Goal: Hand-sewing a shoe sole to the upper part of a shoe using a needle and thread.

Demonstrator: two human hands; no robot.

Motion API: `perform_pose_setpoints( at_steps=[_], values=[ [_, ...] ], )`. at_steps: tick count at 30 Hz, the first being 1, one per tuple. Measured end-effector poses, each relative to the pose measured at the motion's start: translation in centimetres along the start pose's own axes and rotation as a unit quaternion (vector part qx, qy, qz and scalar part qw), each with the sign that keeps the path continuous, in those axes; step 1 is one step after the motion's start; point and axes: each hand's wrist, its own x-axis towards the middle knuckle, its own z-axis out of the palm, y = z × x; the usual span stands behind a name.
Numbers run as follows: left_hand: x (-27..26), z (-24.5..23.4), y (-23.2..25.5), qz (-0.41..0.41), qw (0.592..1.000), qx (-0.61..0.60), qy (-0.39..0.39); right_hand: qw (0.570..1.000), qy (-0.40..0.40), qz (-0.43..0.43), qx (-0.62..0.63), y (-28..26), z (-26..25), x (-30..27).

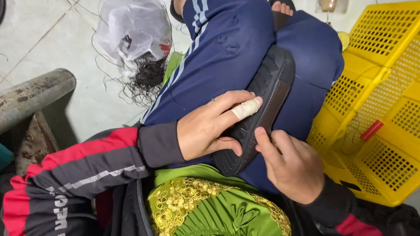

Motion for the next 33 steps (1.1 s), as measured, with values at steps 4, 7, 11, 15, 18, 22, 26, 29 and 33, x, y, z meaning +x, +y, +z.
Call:
perform_pose_setpoints(
  at_steps=[4,7,11,15,18,22,26,29,33],
  values=[
    [-0.2,-0.5,1.7,-0.037,0.999,0.017,0.018,0.999,0.033,0.011,0.003,-0.5,-0.2,0.2],
    [-1.5,0.3,2.4,-0.137,0.982,-0.123,0.045,0.993,0.07,0.05,0.076,-0.4,0.0,-0.3],
    [-1.8,-0.9,3.7,-0.229,0.825,-0.515,0.04,0.976,0.132,0.074,0.155,-0.4,0.8,-0.7],
    [-2.3,1.7,0.3,-0.215,0.902,-0.369,0.069,0.97,0.158,0.092,0.158,-0.7,0.7,-0.8],
    [-2.0,2.0,-0.1,-0.313,0.9,-0.305,0.003,0.982,0.125,0.089,0.113,-1.1,-1.4,0.0],
    [0.1,1.5,2.4,-0.23,0.959,-0.161,0.035,0.995,-0.006,0.101,0.022,-0.6,-4.1,-0.7],
    [1.9,0.4,5.3,-0.09,0.989,0.113,-0.031,0.976,-0.136,0.141,-0.098,3.0,-6.8,-4.7],
    [1.8,0.8,5.3,-0.017,0.991,0.123,-0.056,0.994,-0.11,0.004,0.01,1.2,-6.1,-2.8],
    [1.5,0.5,4.9,0.061,0.984,0.162,-0.034,0.98,0.017,0.087,0.176,0.4,-3.6,-1.7]
  ],
)
